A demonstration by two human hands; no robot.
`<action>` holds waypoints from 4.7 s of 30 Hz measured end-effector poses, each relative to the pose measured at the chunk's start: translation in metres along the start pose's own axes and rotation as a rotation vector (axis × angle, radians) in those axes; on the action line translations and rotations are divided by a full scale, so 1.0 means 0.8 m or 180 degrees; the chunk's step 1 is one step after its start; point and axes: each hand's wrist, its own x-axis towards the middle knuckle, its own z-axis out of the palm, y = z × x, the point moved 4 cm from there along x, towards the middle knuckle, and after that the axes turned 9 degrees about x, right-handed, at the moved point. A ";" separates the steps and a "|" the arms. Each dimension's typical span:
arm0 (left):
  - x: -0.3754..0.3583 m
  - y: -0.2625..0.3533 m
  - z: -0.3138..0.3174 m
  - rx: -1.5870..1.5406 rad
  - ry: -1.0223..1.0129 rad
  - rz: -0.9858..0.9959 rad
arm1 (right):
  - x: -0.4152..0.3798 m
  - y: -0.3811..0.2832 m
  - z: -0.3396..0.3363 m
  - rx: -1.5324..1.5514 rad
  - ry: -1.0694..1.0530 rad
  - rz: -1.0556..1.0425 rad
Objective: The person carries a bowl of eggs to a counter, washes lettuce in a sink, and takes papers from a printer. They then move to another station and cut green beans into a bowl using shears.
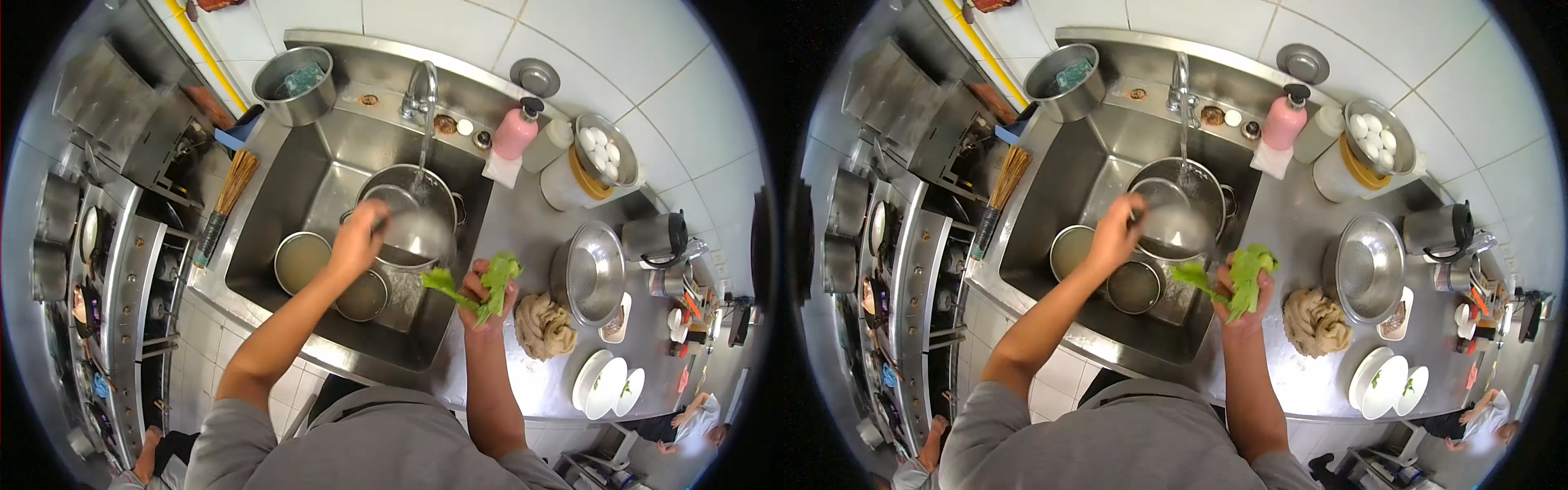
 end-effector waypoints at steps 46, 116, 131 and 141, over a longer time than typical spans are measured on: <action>-0.041 -0.131 0.199 -0.7781 -0.1034 -0.2084 | 0.113 -0.043 0.026 -0.0687 -0.0074 -0.0788; 0.024 -0.105 0.080 -0.3915 -0.1354 -0.3126 | 0.258 0.018 -0.054 -0.8413 -0.2694 -0.0319; 0.044 -0.068 0.076 -0.3442 -0.0412 -0.2765 | 0.238 0.044 -0.078 -0.8766 -0.0822 -0.0083; 0.060 0.022 0.015 0.1104 -0.0384 -0.0841 | 0.212 0.102 -0.173 -0.2150 0.0981 -0.0960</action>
